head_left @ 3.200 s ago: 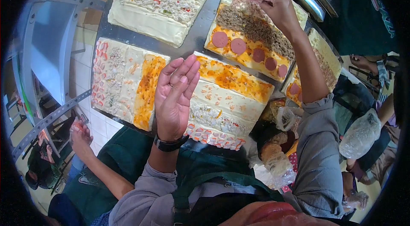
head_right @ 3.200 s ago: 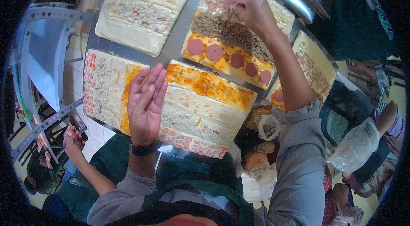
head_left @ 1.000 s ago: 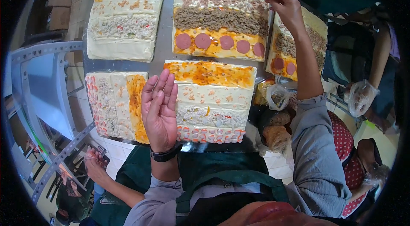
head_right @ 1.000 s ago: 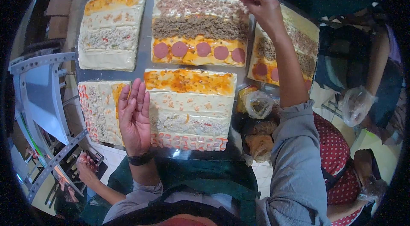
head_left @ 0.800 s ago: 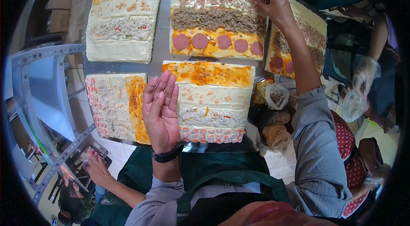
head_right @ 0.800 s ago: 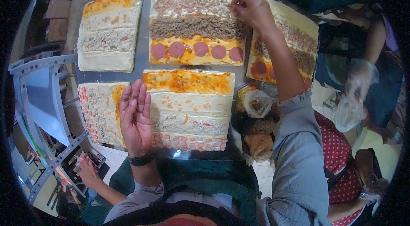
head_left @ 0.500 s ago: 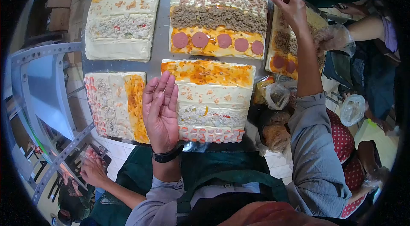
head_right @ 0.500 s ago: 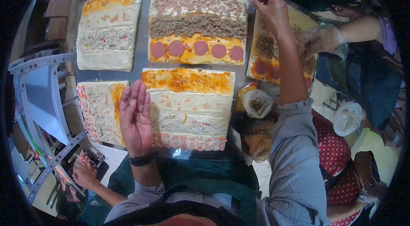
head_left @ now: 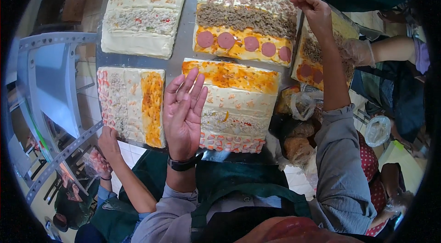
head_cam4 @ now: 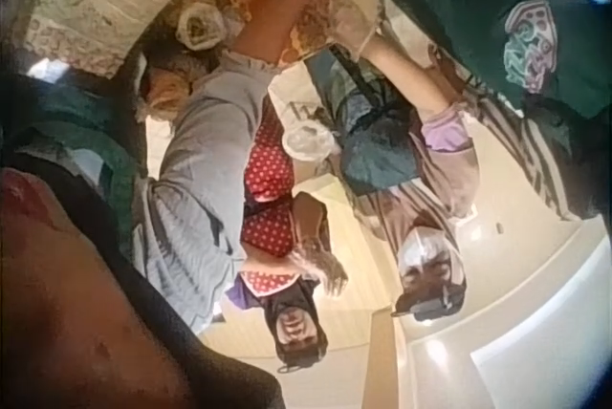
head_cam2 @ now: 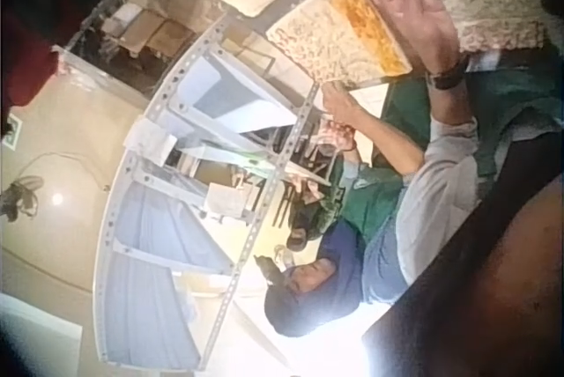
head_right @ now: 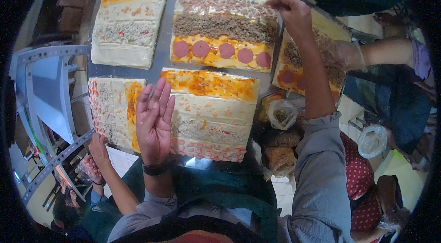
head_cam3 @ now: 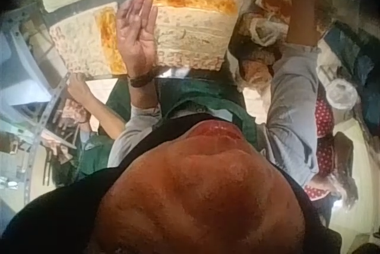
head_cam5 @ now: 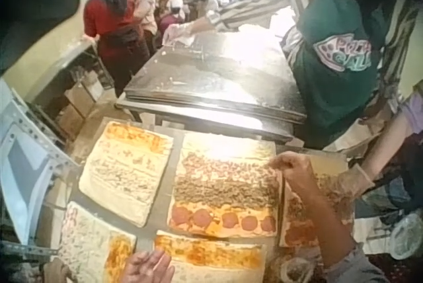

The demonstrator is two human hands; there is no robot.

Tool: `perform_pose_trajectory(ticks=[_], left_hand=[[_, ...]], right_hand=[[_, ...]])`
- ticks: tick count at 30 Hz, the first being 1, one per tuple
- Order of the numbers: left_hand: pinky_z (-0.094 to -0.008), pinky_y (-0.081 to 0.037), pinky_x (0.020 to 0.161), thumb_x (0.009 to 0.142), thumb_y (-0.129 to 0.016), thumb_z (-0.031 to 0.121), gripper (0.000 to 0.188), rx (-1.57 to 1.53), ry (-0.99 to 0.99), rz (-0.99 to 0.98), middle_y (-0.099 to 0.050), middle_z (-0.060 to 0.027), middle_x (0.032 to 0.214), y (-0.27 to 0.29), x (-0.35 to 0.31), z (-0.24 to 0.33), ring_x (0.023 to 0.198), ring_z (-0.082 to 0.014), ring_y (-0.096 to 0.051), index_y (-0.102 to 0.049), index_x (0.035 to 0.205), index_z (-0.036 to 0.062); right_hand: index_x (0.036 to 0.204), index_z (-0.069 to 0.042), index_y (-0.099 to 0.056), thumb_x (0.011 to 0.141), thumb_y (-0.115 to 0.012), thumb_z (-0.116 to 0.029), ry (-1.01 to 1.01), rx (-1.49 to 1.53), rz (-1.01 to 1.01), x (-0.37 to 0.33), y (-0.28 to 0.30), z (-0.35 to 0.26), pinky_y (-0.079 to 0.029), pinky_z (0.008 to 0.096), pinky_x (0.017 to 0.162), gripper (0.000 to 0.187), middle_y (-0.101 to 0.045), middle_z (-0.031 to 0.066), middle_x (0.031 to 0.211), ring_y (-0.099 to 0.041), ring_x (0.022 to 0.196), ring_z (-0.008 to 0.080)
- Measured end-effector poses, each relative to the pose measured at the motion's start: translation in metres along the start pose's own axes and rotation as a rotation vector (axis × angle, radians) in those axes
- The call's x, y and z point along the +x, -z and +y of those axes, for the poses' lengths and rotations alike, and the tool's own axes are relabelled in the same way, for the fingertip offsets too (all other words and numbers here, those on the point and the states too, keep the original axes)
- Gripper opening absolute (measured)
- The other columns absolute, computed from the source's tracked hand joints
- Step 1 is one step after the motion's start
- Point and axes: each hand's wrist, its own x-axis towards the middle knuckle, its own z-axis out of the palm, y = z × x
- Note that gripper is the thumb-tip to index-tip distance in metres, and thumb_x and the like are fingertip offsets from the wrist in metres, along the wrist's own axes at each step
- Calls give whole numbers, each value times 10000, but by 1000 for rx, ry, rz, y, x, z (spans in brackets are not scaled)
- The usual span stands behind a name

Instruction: Chopping mushrooms and assembling large rectangular pizzas with various toppings like pepperoni and sauce.

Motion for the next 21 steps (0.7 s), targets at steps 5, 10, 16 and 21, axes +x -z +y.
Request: perform_pose_trajectory(ticks=[5,10,16,21], left_hand=[[-434,-365,1141,978,-441,-20,392,49,-8,0,-371,-230,1478,-7,-6,-4,1387,-339,-378,-392,1363,33],[-423,-370,1139,982,-433,-16,381,-40,28,7,-388,-223,1464,-2,-9,-4,1378,-334,-390,-392,1358,25],[-417,-372,1139,988,-423,6,361,-57,26,41,-397,-227,1454,12,-14,1,1364,-330,-410,-395,1348,14],[-416,-366,1141,986,-431,14,359,-74,4,89,-414,-223,1437,23,-15,8,1355,-325,-423,-395,1343,1]], right_hand=[[961,-78,-746,834,-687,-25,231,-71,-43,20,-31,-33,-549,278,728,150,-703,59,910,-676,794,161],[919,-143,-753,849,-679,-248,281,-307,-131,39,-97,-69,-550,377,785,145,-698,40,918,-656,886,244],[952,-191,-753,862,-651,-310,303,-526,-133,47,-141,-87,-546,409,780,181,-692,32,930,-644,957,255],[907,-183,-754,841,-645,-274,236,-483,-186,42,-154,-98,-544,412,828,157,-696,38,934,-643,954,261]])
